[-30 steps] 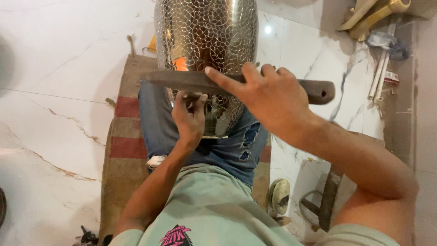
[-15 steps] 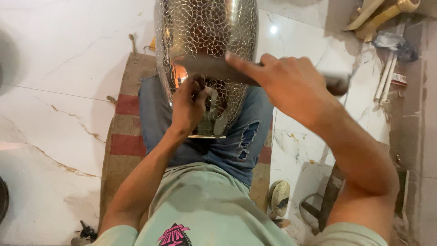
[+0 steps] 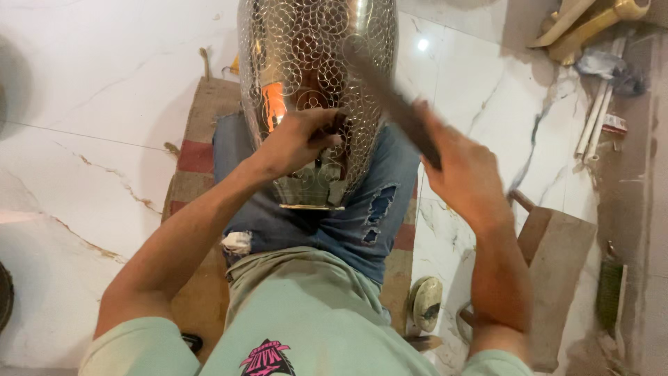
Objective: The person sits on the floor with a large brass vase held between their legs and engraves a decorative pattern into its surface. They hold a chisel against the metal with one hand and strike it with a wooden mallet held in the other hand, repositioning the chisel repeatedly across the vase surface.
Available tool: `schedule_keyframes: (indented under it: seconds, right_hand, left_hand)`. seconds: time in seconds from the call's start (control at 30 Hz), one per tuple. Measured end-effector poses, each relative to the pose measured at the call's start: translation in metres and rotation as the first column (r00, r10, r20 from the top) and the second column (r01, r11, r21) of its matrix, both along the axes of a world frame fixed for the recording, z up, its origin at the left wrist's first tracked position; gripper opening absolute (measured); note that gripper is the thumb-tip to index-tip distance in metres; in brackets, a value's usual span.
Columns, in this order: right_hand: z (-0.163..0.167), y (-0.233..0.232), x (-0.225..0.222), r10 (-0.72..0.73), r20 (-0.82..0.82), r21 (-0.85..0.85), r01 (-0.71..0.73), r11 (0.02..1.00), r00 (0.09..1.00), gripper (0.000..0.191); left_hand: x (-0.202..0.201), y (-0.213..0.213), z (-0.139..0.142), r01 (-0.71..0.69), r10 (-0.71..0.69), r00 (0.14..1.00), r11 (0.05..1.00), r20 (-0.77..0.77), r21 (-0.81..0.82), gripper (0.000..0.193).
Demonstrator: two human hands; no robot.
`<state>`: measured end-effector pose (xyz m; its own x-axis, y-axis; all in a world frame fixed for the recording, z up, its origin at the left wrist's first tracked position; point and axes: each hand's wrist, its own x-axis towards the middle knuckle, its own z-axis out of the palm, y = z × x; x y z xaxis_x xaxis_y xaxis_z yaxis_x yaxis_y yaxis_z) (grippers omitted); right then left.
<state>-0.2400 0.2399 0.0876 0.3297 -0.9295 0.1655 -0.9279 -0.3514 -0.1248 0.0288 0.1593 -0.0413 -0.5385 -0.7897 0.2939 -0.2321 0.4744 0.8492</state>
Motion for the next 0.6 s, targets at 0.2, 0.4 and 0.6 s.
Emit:
schedule_keyframes:
  seconds: [0.2, 0.4, 0.6]
  right_hand:
    - [-0.052, 0.043, -0.007, -0.250, -0.077, 0.147, 0.259, 0.955, 0.965, 0.084]
    - [-0.110, 0.080, 0.014, -0.280, 0.199, -0.094, 0.302, 0.949, 0.939, 0.081]
    - [-0.138, 0.100, 0.031, -0.434, 0.224, -0.064, 0.457, 0.887, 0.873, 0.081]
  left_hand:
    - [-0.001, -0.020, 0.001, 0.289, -0.288, 0.955, 0.957, 0.070, -0.010, 0.038]
    - [-0.012, -0.040, 0.002, 0.536, -0.525, 0.844, 0.831, 0.109, -0.148, 0.044]
    - [-0.008, -0.035, 0.011, 0.516, -0.516, 0.854, 0.856, 0.069, 0.013, 0.044]
